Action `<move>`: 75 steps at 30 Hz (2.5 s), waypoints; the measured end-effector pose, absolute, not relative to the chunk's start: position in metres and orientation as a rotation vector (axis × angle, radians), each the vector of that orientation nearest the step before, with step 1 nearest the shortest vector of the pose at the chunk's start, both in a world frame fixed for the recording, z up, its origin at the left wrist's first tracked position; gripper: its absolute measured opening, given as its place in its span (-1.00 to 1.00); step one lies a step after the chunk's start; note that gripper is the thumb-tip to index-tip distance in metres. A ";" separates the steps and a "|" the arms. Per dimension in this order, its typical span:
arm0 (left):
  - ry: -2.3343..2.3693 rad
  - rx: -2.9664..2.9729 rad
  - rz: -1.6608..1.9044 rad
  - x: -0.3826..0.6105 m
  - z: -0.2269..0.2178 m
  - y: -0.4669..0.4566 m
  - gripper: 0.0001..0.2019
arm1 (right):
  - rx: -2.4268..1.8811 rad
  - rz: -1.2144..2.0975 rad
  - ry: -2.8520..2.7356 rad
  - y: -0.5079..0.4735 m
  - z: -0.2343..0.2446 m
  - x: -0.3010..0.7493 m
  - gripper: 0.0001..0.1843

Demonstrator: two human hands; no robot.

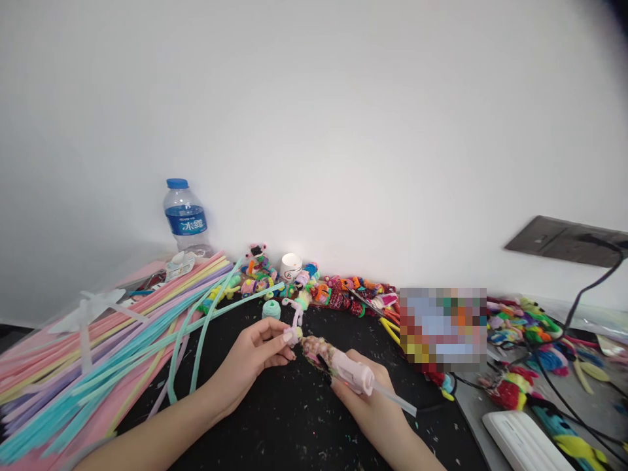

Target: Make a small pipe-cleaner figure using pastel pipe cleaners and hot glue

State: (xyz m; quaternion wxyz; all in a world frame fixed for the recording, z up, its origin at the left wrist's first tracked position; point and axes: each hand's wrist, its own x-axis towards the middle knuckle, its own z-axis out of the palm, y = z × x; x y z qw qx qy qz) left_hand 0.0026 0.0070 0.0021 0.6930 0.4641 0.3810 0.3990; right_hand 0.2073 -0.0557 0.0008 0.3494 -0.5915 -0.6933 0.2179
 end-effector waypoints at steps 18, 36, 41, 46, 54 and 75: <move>0.685 0.634 0.823 0.003 -0.003 0.012 -0.87 | -1.469 0.539 -1.771 -0.056 0.005 0.208 -0.75; 0.614 0.407 0.772 0.002 -0.005 0.013 -0.91 | -1.436 0.594 -1.746 -0.059 0.010 0.206 -0.78; 0.609 0.357 0.772 0.003 -0.004 0.013 -0.92 | -1.434 0.546 -1.760 -0.059 0.009 0.207 -0.79; 0.580 0.321 0.769 0.001 -0.005 0.014 -0.92 | -1.439 0.561 -1.759 -0.058 0.008 0.208 -0.77; 0.548 0.335 0.739 0.001 -0.004 0.014 -0.93 | -1.436 0.553 -1.760 -0.058 0.006 0.209 -0.75; 0.796 1.532 0.772 0.006 0.002 -0.002 -0.84 | -1.793 -0.003 -2.050 -0.062 0.009 0.214 -0.45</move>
